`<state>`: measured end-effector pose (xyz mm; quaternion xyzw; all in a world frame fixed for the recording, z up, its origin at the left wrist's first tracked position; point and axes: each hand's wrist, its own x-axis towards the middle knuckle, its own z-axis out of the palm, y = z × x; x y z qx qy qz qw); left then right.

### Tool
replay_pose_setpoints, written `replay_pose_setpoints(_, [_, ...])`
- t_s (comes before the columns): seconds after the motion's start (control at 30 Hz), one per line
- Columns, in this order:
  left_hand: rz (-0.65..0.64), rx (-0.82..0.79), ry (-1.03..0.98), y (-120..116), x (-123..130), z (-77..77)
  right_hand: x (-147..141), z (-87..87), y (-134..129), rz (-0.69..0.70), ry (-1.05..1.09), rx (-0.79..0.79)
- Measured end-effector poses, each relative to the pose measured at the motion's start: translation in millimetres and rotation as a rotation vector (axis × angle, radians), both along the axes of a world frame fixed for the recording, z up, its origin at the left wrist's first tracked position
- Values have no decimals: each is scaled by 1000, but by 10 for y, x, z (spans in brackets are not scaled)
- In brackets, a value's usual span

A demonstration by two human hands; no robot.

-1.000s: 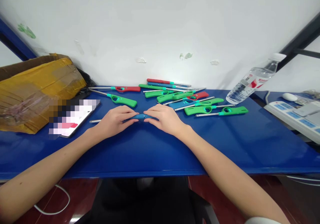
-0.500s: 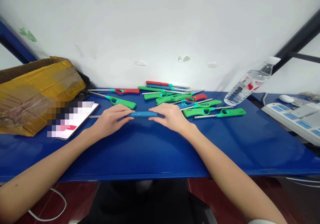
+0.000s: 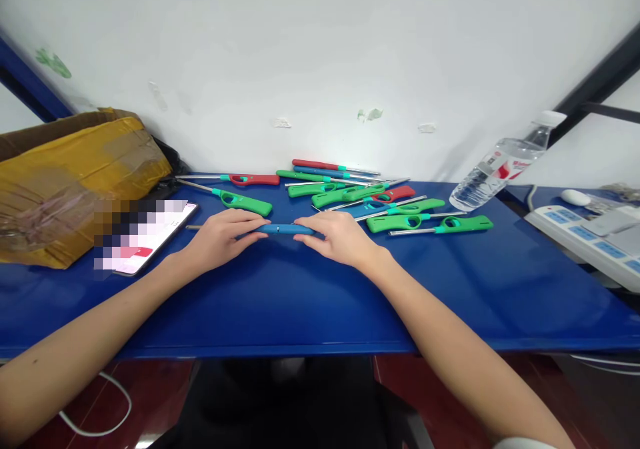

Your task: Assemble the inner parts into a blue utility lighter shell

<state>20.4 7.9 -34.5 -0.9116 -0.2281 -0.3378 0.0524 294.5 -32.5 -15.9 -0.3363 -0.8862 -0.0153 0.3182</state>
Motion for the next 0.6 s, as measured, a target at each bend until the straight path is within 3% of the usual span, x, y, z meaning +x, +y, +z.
replay_pose_setpoints(0.27, [68, 12, 17, 32, -26, 5, 41, -39, 30, 35, 35, 88])
replay_pose_setpoints(0.6, [105, -41, 149, 17, -46, 0, -22, -97, 22, -35, -32, 29])
